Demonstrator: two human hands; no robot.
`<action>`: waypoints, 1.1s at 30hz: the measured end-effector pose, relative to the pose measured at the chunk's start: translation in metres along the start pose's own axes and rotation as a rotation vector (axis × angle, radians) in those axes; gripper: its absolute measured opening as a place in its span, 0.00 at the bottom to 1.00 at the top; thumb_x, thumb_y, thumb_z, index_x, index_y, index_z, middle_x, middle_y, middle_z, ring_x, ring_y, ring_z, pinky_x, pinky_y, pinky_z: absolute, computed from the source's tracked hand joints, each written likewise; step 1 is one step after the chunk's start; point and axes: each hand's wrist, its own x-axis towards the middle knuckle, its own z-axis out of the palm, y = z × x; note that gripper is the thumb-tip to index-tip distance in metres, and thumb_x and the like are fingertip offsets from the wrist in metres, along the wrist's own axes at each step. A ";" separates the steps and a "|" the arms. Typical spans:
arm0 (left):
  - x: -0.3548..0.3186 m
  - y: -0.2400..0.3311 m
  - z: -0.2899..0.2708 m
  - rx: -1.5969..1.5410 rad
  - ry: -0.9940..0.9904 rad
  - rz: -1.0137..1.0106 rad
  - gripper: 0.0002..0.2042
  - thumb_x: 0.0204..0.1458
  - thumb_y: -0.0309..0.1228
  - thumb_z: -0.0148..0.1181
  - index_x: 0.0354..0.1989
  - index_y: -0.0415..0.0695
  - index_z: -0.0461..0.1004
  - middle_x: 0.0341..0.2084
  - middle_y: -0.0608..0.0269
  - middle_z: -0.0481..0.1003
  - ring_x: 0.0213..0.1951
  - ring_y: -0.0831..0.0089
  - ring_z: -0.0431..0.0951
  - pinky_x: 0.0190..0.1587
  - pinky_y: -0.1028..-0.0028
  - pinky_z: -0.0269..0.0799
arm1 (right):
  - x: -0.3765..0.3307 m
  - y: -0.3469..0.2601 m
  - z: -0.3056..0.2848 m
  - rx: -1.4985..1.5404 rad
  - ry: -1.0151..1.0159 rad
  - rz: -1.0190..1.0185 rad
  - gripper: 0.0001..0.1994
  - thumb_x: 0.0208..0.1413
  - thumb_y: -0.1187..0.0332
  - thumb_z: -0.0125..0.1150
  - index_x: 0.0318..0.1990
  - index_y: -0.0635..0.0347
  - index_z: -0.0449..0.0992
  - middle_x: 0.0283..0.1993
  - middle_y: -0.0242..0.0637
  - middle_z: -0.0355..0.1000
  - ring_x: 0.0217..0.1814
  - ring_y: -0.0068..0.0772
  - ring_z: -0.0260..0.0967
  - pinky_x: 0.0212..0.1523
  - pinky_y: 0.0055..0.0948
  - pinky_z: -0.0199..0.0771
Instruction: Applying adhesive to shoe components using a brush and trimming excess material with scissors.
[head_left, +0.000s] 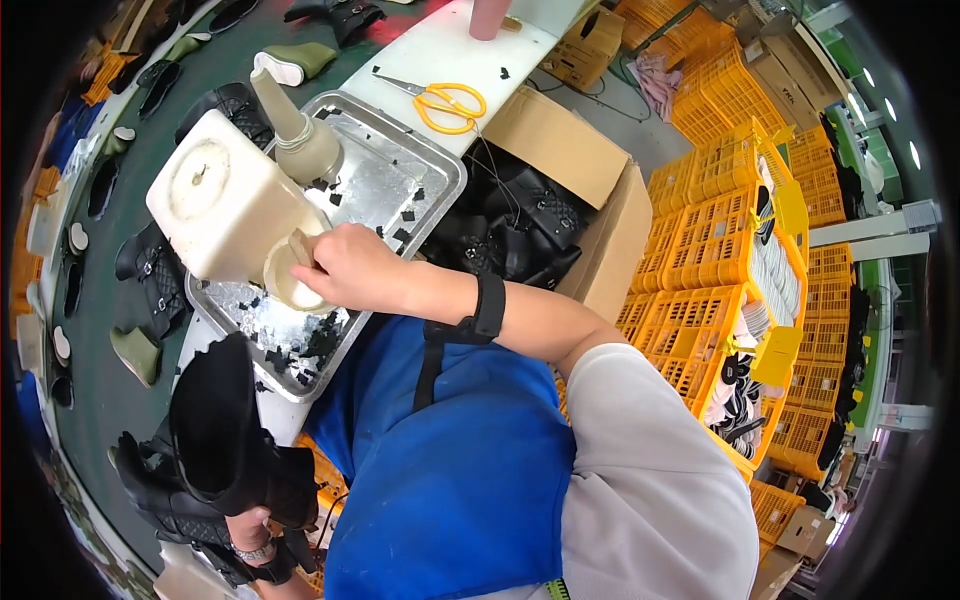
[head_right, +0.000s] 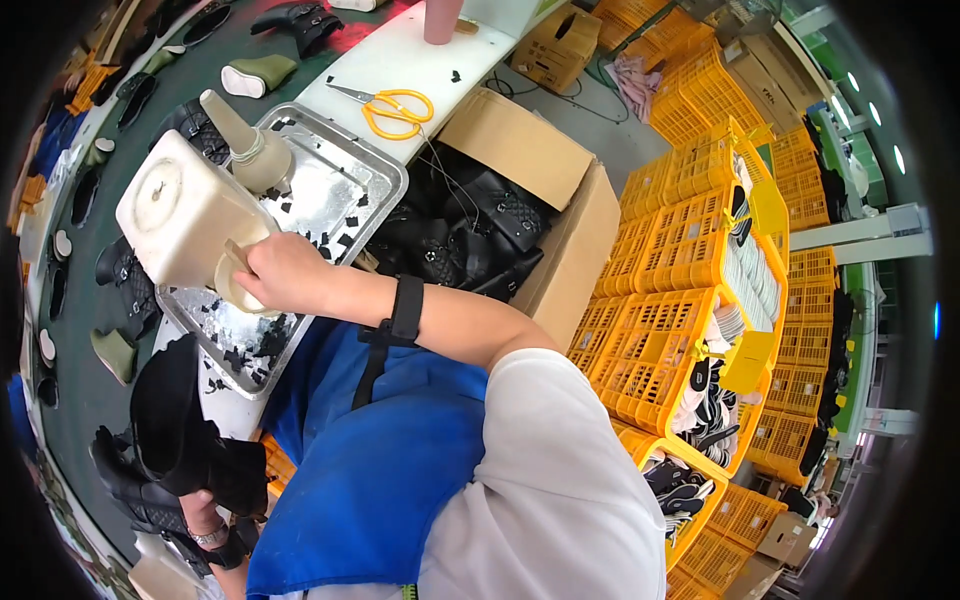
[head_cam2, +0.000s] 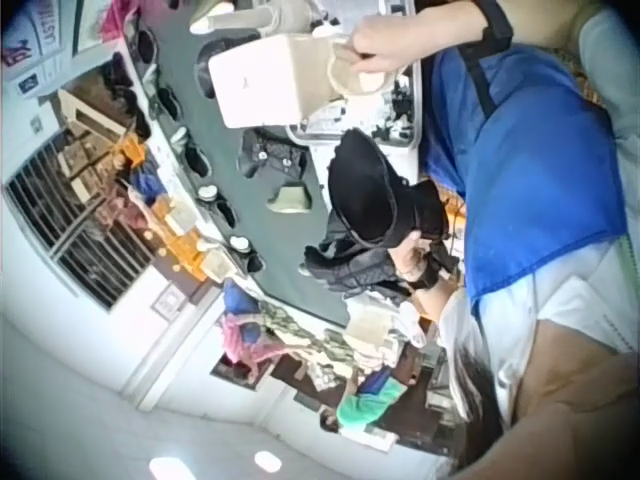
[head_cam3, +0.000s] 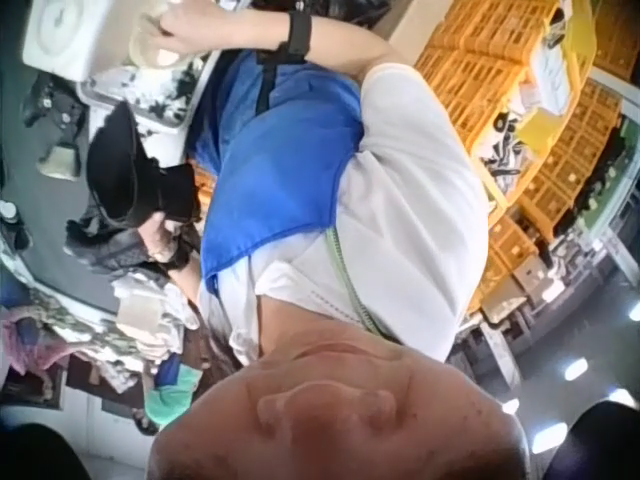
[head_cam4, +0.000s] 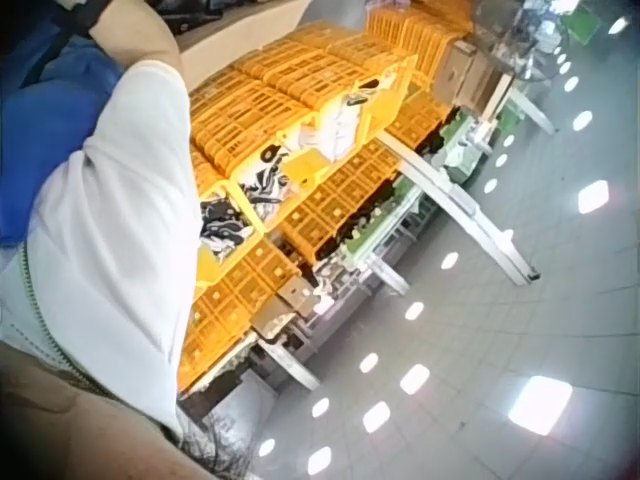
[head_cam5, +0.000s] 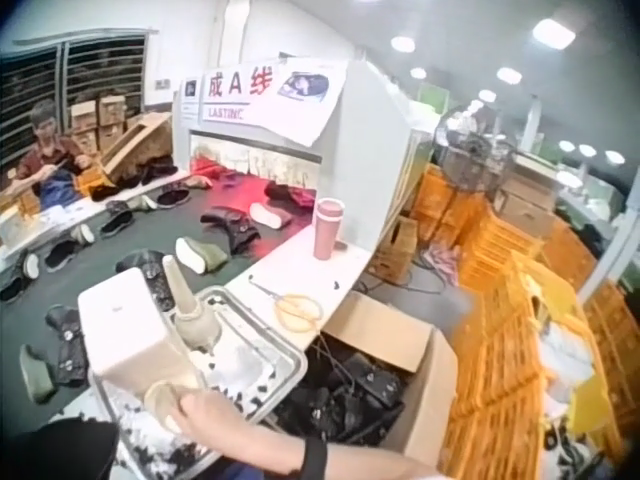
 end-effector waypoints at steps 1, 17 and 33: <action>-0.003 0.000 0.000 0.039 -0.054 -0.066 0.42 0.30 0.38 0.73 0.56 0.33 0.59 0.52 0.54 0.66 0.52 0.62 0.67 0.56 0.65 0.61 | -0.001 0.003 0.000 0.006 -0.003 0.001 0.14 0.48 0.62 0.55 0.21 0.65 0.74 0.19 0.49 0.69 0.23 0.51 0.70 0.29 0.42 0.71; 0.044 -0.004 0.026 -0.154 -0.541 -0.209 0.44 0.25 0.31 0.77 0.56 0.36 0.60 0.54 0.53 0.63 0.55 0.61 0.64 0.59 0.62 0.55 | 0.040 -0.039 -0.032 0.791 -0.290 0.218 0.10 0.54 0.65 0.57 0.33 0.64 0.76 0.20 0.28 0.68 0.19 0.12 0.61 0.19 0.14 0.61; 0.038 0.020 0.022 0.480 -0.551 0.354 0.42 0.24 0.34 0.77 0.55 0.40 0.64 0.51 0.57 0.66 0.53 0.68 0.65 0.55 0.70 0.59 | 0.042 -0.065 0.004 0.591 -0.242 -0.084 0.09 0.50 0.68 0.58 0.30 0.67 0.74 0.17 0.29 0.65 0.18 0.16 0.59 0.19 0.21 0.59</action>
